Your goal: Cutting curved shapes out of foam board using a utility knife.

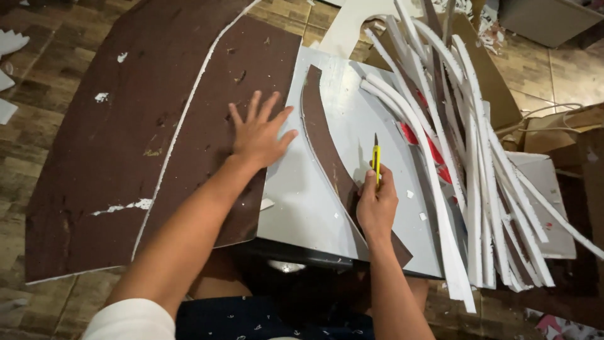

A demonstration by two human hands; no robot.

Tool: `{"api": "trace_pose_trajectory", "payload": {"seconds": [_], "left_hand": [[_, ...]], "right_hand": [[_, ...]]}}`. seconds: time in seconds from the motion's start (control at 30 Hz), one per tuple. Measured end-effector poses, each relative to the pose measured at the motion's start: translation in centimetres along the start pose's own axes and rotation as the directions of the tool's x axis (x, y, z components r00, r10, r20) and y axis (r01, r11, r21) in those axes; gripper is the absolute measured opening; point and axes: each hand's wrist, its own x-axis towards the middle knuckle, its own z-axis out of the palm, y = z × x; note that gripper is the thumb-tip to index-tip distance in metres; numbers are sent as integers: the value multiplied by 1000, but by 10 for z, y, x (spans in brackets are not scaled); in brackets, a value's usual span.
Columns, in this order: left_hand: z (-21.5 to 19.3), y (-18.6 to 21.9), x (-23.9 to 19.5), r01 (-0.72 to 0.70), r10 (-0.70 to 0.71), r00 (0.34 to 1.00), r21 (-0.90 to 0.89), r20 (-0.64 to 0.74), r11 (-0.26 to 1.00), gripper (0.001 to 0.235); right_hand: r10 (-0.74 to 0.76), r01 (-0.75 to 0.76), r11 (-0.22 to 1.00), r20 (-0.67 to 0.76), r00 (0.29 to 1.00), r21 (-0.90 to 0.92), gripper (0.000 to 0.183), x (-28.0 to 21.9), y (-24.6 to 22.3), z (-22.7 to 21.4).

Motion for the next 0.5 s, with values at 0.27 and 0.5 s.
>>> {"api": "trace_pose_trajectory", "payload": {"seconds": [0.27, 0.5], "left_hand": [[9, 16, 14, -72, 73, 995, -15, 64, 997, 70], [13, 20, 11, -90, 90, 996, 46, 1, 995, 68]], "right_hand": [[13, -13, 999, -3, 1000, 50, 34, 13, -6, -4], [-22, 27, 999, 170, 985, -28, 39, 74, -61, 41]]}}
